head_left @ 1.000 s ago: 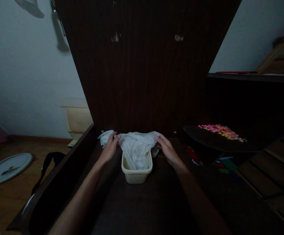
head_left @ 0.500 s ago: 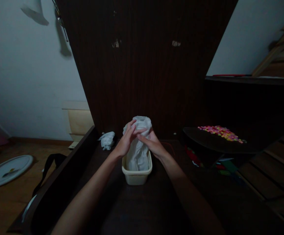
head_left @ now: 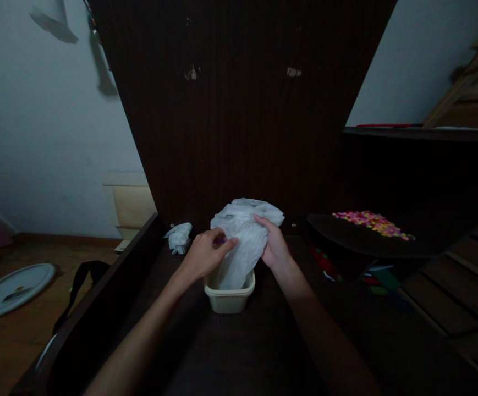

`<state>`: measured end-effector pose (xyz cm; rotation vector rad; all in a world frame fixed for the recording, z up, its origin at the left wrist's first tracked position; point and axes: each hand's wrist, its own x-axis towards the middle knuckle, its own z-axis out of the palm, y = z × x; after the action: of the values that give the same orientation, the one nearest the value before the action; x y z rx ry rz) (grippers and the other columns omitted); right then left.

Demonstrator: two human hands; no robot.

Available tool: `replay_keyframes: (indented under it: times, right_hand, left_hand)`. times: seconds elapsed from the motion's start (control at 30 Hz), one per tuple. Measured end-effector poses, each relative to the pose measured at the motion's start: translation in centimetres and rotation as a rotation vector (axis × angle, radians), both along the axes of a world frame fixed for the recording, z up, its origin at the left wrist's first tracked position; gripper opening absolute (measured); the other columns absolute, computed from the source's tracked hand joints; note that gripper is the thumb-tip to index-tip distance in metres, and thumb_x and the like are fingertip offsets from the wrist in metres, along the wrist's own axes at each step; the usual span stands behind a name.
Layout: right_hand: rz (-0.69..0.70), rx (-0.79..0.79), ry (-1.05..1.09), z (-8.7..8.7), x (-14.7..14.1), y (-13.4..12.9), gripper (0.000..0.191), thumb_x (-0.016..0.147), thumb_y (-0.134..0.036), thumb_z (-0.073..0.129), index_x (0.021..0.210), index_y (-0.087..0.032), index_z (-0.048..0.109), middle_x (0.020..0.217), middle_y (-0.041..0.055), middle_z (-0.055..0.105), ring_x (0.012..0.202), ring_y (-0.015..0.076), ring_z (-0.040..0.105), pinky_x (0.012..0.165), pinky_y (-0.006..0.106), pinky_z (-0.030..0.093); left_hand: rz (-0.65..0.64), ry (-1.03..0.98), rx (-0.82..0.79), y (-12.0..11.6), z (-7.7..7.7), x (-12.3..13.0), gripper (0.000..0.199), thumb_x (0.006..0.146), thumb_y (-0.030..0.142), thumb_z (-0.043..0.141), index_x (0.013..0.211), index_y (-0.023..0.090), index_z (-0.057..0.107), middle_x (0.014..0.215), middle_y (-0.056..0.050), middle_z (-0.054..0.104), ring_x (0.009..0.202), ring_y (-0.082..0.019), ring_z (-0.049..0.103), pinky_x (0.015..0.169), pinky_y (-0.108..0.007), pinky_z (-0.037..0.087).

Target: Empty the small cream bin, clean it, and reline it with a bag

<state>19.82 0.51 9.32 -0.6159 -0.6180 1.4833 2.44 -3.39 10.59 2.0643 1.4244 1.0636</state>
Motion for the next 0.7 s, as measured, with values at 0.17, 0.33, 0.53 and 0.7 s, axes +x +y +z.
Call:
replay_keyframes:
  times: [0.17,0.33,0.53,0.7]
  right_hand:
    - [-0.011,0.032,-0.103,0.3,-1.0,-0.7,0.032,0.061,-0.024,0.085,0.092,-0.02,0.076,0.098,0.0036,0.08,0.092,0.0245,0.074,0.083,0.034,0.06]
    - [0.121,0.076,-0.226,0.0,-1.0,-0.7,0.037,0.056,-0.03,0.09,0.089,-0.02,0.076,0.098,0.0037,0.08,0.099,0.0257,0.073,0.092,0.037,0.057]
    - [0.059,0.107,-0.248,-0.4,-0.6,0.1,0.029,0.067,-0.039,0.081,0.09,-0.021,0.075,0.096,0.0048,0.08,0.097,0.028,0.074,0.091,0.043,0.06]
    - [-0.029,0.177,-0.303,-0.8,-0.8,1.0,0.021,0.077,-0.038,0.073,0.089,-0.02,0.076,0.083,0.0066,0.079,0.086,0.0294,0.076,0.081,0.046,0.063]
  left_hand:
    - [-0.212,-0.176,0.06,0.6,0.0,1.2,0.067,0.09,0.051,0.061,0.144,0.013,0.045,0.15,-0.019,0.051,0.135,-0.035,0.05,0.114,-0.049,0.037]
    - [-0.424,-0.332,0.015,0.6,1.1,2.2,0.05,0.103,0.05,0.04,0.14,0.018,0.051,0.142,-0.013,0.059,0.133,-0.031,0.053,0.115,-0.046,0.037]
    - [-0.236,-0.339,0.134,0.9,0.2,2.8,0.066,0.092,0.053,0.064,0.144,0.018,0.043,0.142,-0.017,0.056,0.132,-0.034,0.053,0.114,-0.05,0.038]
    - [-0.211,-0.195,-0.012,1.4,-1.0,2.6,0.125,0.066,0.049,0.089,0.159,0.017,0.011,0.159,-0.025,0.035,0.145,-0.04,0.039,0.119,-0.057,0.031]
